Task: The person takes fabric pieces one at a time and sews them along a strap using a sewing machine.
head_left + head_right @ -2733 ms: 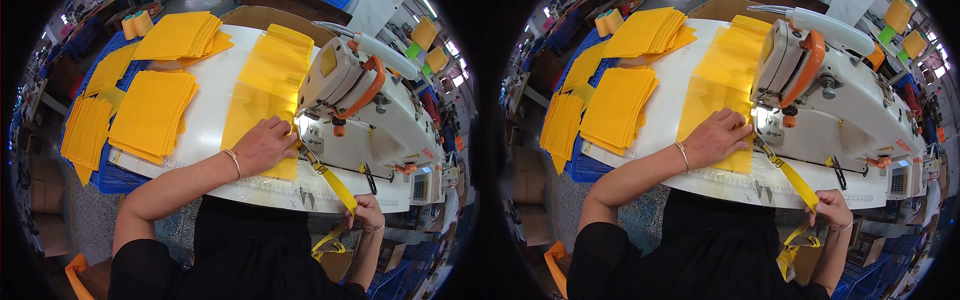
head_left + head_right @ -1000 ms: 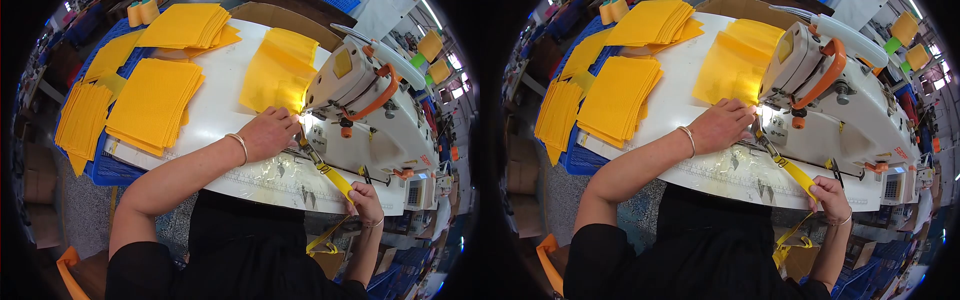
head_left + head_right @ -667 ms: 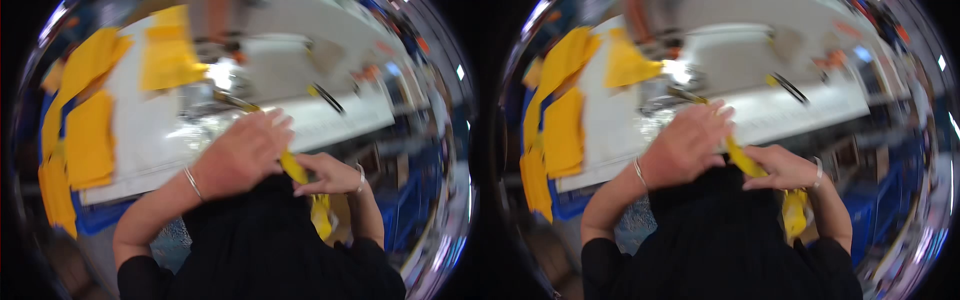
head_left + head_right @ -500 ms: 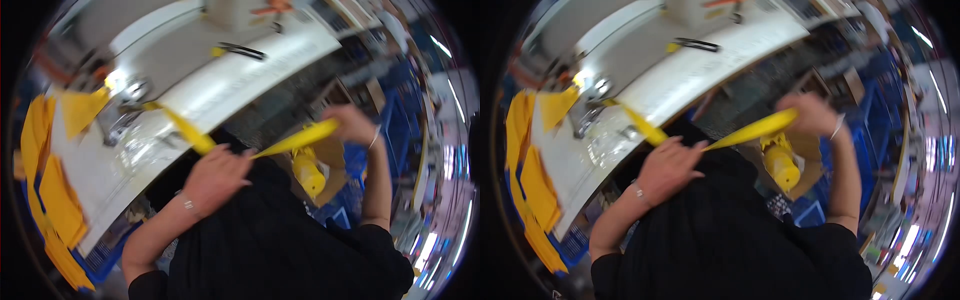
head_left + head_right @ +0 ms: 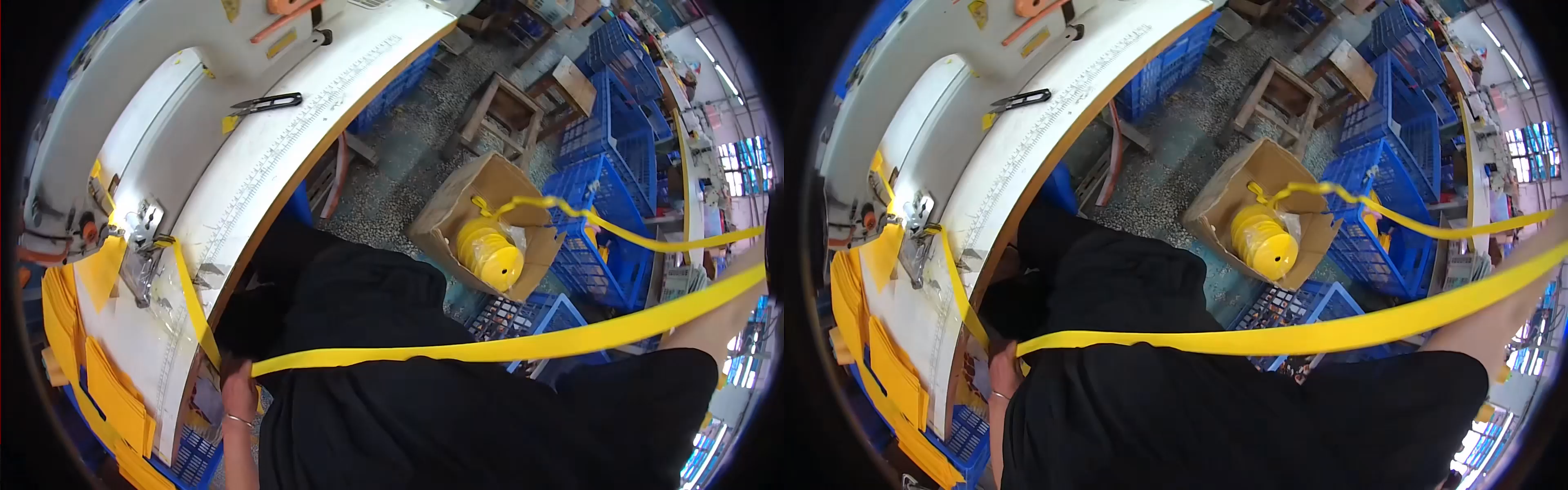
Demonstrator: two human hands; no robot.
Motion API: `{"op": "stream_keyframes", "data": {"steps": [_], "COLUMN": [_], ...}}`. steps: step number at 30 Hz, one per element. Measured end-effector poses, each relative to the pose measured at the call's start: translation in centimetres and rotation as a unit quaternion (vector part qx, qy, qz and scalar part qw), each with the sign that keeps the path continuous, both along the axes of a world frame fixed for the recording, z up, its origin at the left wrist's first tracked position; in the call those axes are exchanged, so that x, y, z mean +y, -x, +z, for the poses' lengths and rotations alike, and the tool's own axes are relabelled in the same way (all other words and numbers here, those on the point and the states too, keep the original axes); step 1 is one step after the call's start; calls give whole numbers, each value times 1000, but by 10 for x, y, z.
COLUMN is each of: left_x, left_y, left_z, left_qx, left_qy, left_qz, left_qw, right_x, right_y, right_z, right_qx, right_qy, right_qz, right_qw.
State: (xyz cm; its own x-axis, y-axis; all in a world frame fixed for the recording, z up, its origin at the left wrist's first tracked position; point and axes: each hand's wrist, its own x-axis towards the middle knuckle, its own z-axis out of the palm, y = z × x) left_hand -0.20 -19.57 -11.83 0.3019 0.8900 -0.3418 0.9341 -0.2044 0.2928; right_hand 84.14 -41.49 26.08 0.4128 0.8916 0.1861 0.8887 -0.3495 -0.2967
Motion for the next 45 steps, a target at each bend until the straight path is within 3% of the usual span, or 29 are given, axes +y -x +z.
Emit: {"op": "stream_keyframes", "data": {"steps": [2,3,5,6,8,10,13,17,18,20,22,23,26,32,36,39,41,42,43,44,45], "left_x": [37,53,75,84,84,69,40,12,10,21,32,37,49,45,39,38,35,29,10,-7,-33], "left_y": [-58,-86,-144,-161,-160,-123,-51,69,99,151,164,165,170,178,179,185,186,172,190,196,216], "left_z": [45,59,99,100,117,135,176,211,218,196,183,181,174,162,169,172,194,230,224,241,251], "left_qx": [-165,-287,-319,-354,-348,-348,-294,-157,-139,-63,-34,-45,-77,-116,-293,-353,-387,-581,-630,-654,-664], "left_qy": [-22,-68,-28,-143,-239,-260,-311,-402,-394,-424,-452,-409,-268,-315,-315,-347,-382,-396,-482,-492,-486], "left_qz": [52,27,-10,-105,-152,-93,22,246,300,295,303,340,443,446,507,493,597,609,474,348,327], "left_qw": [985,955,947,918,894,896,904,868,857,854,839,846,852,830,747,715,589,367,383,457,465], "right_x": [-2,19,109,172,308,414,490,488,489,437,427,425,428,436,427,416,412,412,411,409,407], "right_y": [14,13,6,11,51,118,209,286,335,485,569,601,683,799,852,873,882,884,885,884,884], "right_z": [4,-1,-31,-50,-79,-104,-127,-117,-151,-109,-119,-122,-148,-212,-233,-248,-255,-257,-260,-256,-251], "right_qx": [-2,2,17,25,29,27,13,-44,-38,-44,-31,-55,30,66,44,14,-19,-18,-18,-21,-30], "right_qy": [22,30,39,42,44,46,57,93,27,105,1,-21,-36,-150,-234,-206,-179,-167,-150,-141,-125], "right_qz": [11,37,133,196,327,434,530,561,635,696,800,821,874,860,848,850,847,849,849,844,848], "right_qw": [1000,999,990,979,944,899,846,821,771,709,599,568,483,483,474,485,499,502,507,516,515]}}
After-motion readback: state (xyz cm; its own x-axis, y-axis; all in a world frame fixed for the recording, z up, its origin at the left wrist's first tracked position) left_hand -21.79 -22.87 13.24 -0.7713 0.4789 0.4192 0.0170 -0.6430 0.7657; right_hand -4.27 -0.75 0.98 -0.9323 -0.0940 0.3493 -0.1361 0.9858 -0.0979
